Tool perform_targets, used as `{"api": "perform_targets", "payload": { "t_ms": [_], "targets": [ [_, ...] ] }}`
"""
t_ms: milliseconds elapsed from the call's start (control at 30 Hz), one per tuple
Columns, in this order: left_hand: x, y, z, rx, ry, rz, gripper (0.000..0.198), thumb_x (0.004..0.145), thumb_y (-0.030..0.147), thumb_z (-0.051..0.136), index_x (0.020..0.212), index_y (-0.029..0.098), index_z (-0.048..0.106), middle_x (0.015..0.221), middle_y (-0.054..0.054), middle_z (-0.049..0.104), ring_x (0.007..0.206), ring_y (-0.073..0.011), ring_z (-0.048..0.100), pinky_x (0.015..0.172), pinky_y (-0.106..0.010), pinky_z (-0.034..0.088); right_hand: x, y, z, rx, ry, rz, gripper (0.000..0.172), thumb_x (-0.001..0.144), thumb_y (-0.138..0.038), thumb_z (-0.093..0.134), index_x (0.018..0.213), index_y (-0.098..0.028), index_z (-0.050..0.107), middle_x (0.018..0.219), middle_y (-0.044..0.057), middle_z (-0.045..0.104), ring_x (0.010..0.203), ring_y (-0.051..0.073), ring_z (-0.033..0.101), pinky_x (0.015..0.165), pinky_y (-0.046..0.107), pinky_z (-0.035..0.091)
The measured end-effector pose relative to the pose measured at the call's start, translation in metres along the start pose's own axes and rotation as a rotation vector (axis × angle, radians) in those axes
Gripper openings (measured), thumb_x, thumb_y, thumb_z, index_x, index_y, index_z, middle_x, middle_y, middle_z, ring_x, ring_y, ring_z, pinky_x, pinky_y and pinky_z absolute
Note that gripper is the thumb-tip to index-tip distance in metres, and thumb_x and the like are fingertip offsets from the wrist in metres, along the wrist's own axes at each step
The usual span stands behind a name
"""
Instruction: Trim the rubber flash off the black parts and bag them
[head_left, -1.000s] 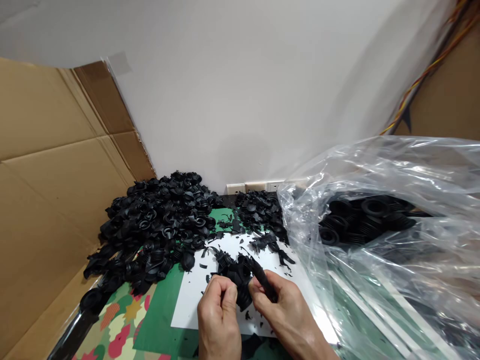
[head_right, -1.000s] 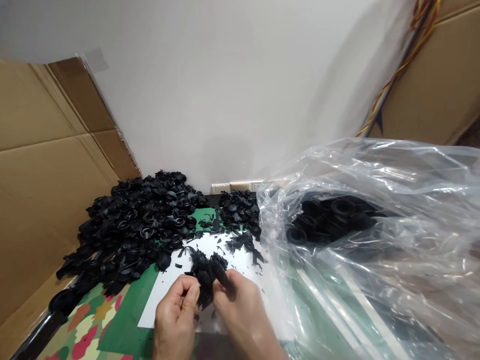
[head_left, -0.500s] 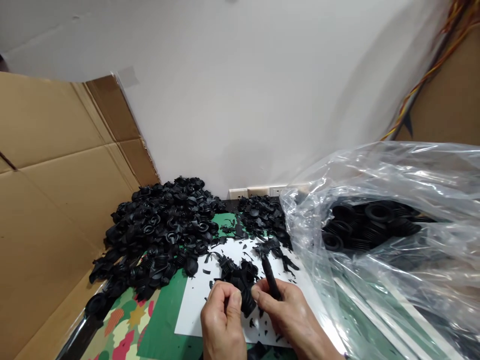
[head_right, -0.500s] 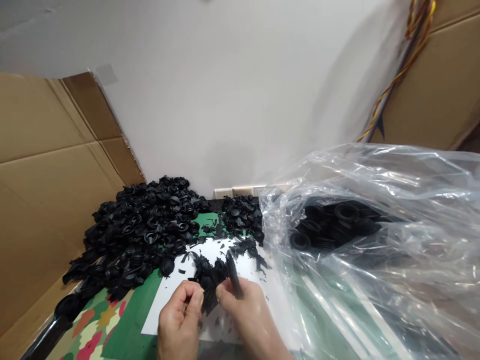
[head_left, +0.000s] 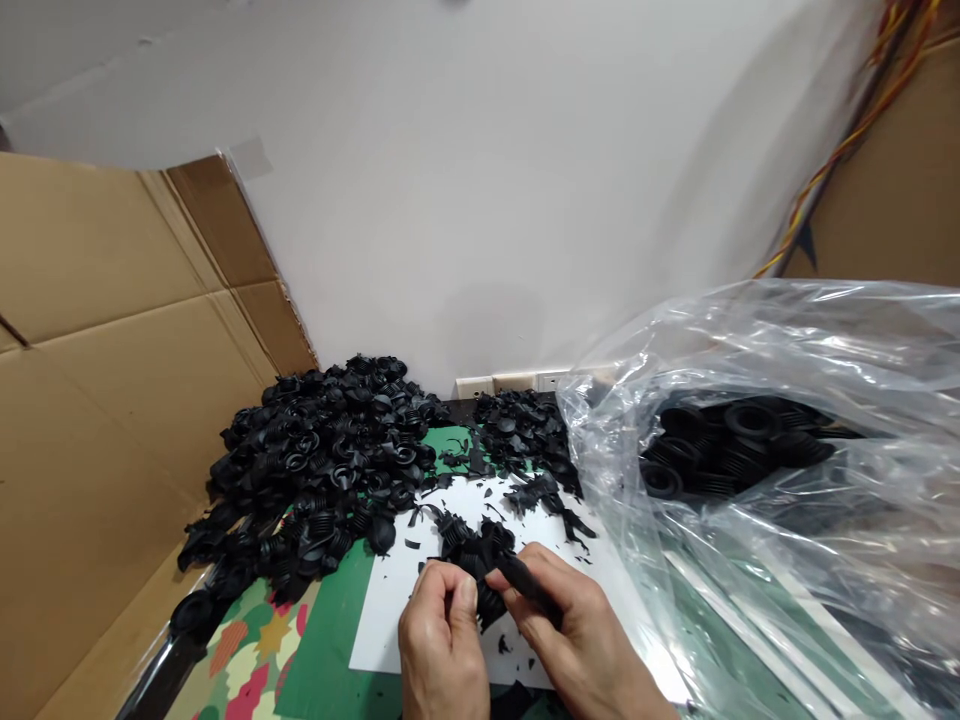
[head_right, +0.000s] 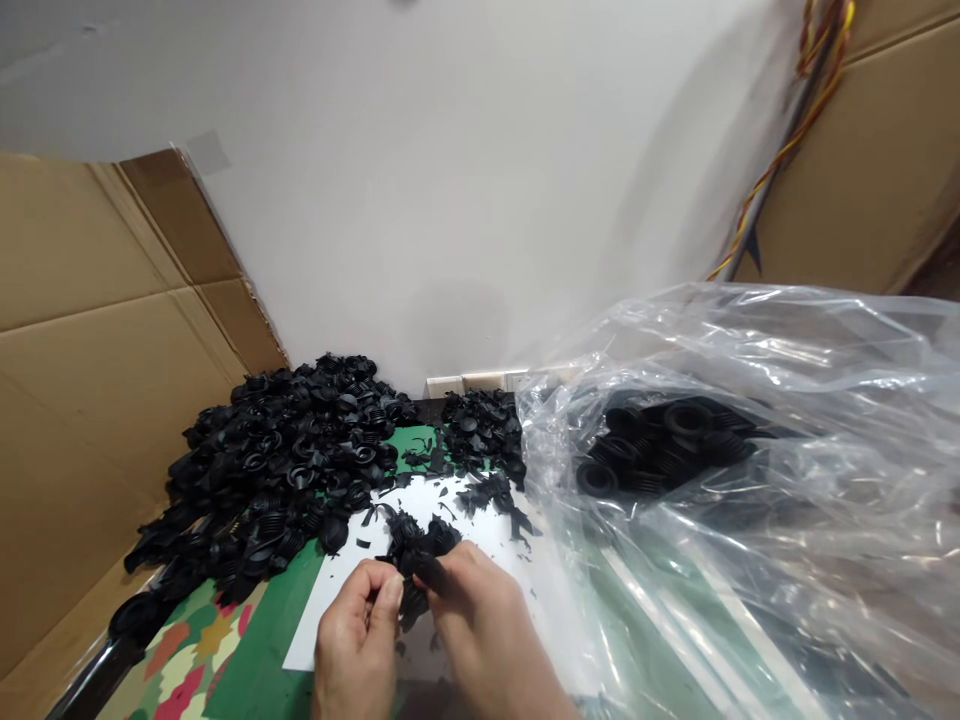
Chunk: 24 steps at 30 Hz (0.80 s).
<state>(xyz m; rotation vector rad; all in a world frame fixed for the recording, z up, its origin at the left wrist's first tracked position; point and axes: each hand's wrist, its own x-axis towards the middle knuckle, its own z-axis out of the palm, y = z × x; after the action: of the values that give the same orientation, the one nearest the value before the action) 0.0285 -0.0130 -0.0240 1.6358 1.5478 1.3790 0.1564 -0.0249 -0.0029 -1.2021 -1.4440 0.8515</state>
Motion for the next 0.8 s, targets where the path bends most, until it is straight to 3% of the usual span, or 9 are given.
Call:
{"api": "perform_targets", "payload": {
  "t_ms": [167,300,433,800],
  "targets": [
    [0.004,-0.004,-0.008,0.058,-0.112,0.028,0.033,0.086,0.043,0.045,0.062,0.022,0.05,0.056,0.001,0.048,0.052,-0.0163,0.046,0.046,-0.024,0.034,0.001,-0.01,-0.003,-0.003,-0.06,0.023,0.021,0.082,-0.024,0.046,0.063,-0.018,0.055,0.066,0.0,0.053,0.059,0.014,0.048,0.054,0.024,0.038],
    [0.004,-0.003,-0.009,0.11,-0.116,0.104,0.028,0.086,0.037,0.045,0.063,0.022,0.051,0.057,0.001,0.051,0.052,-0.0168,0.049,0.049,-0.025,0.039,0.005,-0.012,-0.002,0.043,-0.061,0.216,0.024,0.078,-0.03,0.049,0.057,-0.019,0.049,0.056,-0.003,0.048,0.054,0.013,0.044,0.049,0.022,0.034],
    [0.004,0.001,-0.007,0.158,-0.113,0.094,0.026,0.085,0.033,0.043,0.062,0.022,0.051,0.056,0.0,0.05,0.052,-0.0176,0.049,0.048,-0.026,0.039,0.006,-0.011,0.002,0.107,-0.069,0.362,0.021,0.072,-0.027,0.05,0.054,-0.018,0.048,0.05,-0.005,0.042,0.051,0.011,0.04,0.048,0.021,0.032],
    [0.006,0.0,-0.01,-0.067,-0.244,0.01,0.025,0.085,0.033,0.047,0.064,0.021,0.051,0.061,0.002,0.046,0.056,-0.0153,0.046,0.052,-0.024,0.039,0.01,-0.015,-0.007,0.34,-0.138,0.395,0.016,0.066,-0.026,0.058,0.055,-0.016,0.059,0.05,-0.005,0.048,0.05,0.01,0.04,0.051,0.021,0.034]
  ]
}}
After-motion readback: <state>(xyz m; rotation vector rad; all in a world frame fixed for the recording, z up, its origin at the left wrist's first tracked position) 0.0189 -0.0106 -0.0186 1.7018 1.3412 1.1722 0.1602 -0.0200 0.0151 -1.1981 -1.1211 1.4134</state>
